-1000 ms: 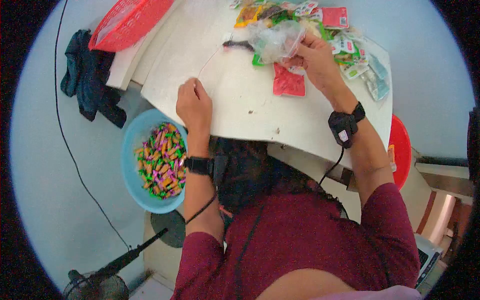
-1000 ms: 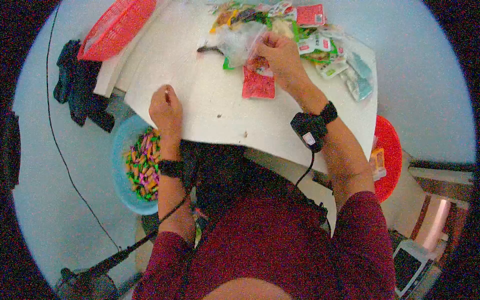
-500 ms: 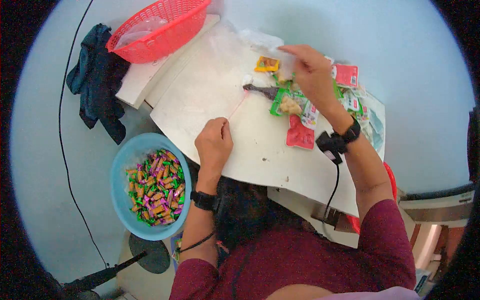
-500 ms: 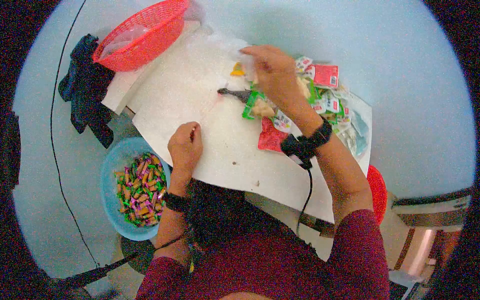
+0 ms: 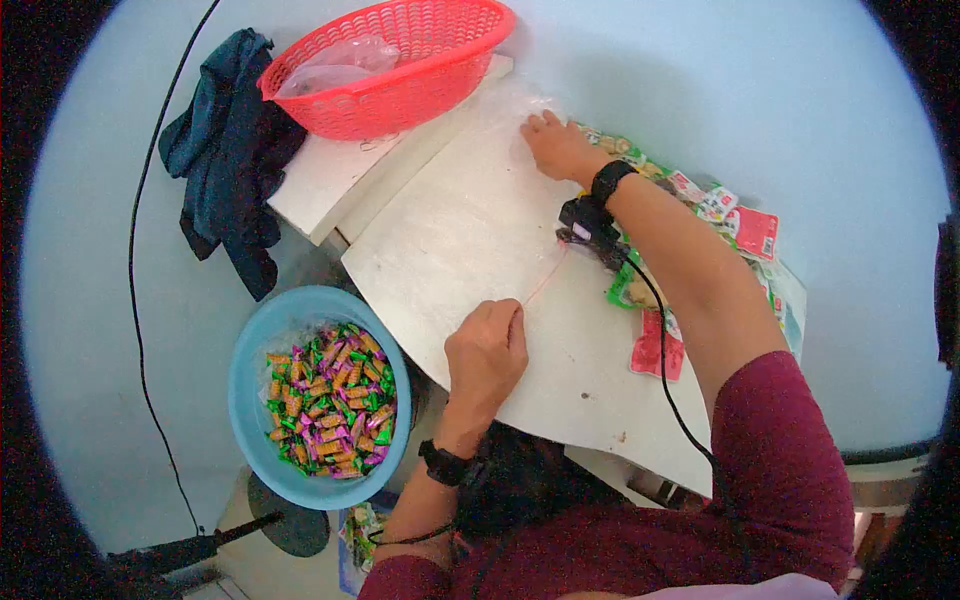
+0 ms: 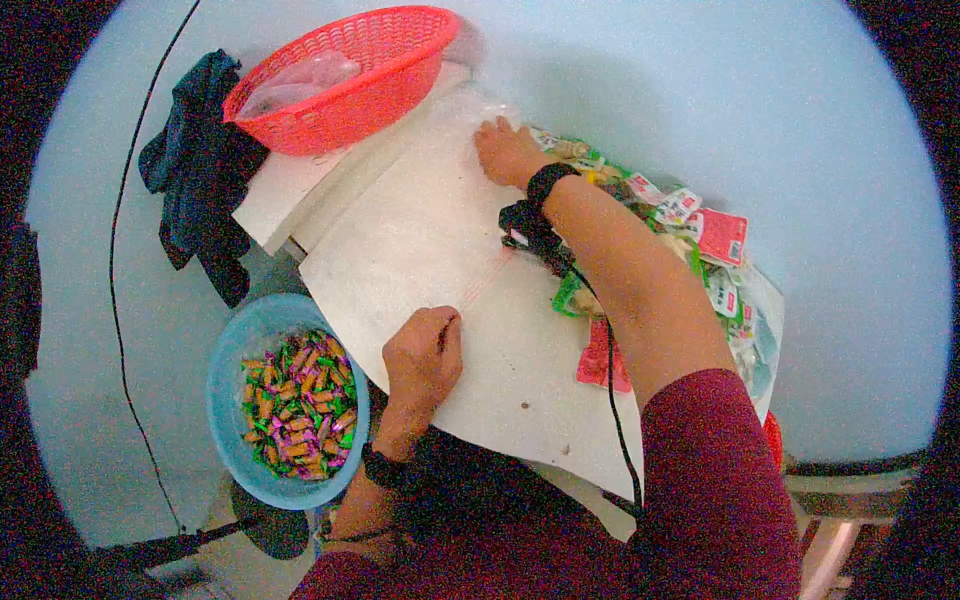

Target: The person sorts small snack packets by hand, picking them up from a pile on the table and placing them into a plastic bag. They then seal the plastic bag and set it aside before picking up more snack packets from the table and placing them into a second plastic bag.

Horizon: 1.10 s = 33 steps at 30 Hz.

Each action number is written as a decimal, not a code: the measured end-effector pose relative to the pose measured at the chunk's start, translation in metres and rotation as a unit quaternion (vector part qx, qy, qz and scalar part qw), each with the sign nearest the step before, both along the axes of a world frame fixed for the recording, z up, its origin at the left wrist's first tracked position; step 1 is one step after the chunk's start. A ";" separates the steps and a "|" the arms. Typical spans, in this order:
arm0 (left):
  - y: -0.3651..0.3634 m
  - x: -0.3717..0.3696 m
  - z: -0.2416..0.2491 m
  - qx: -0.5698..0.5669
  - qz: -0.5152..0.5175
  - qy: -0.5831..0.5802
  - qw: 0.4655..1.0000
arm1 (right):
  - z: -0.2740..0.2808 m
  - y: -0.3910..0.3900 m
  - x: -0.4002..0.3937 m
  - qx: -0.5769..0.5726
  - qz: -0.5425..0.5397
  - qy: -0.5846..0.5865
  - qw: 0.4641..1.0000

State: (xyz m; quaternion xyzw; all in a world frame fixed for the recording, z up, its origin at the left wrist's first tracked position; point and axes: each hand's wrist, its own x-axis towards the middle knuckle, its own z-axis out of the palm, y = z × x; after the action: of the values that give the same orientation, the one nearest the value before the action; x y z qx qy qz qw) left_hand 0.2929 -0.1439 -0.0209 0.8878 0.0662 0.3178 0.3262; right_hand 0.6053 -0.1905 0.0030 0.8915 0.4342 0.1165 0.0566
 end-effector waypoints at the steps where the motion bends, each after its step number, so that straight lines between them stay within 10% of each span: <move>1: 0.000 0.001 -0.001 0.001 0.003 -0.009 1.000 | -0.007 0.004 0.017 0.008 -0.019 0.030 0.999; 23: 0.005 -0.001 0.001 -0.003 -0.033 0.040 0.999 | -0.001 0.098 0.090 0.054 -0.161 0.026 0.985; 33: 0.004 -0.001 -0.001 -0.009 -0.019 0.018 1.000 | -0.009 0.066 0.119 0.152 0.031 0.029 0.987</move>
State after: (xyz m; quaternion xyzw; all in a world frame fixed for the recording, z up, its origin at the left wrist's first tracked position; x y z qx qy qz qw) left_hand 0.2917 -0.1398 -0.0219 0.8914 0.0579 0.2949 0.3394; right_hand 0.7242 -0.1244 -0.0060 0.8790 0.4399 0.1566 -0.0962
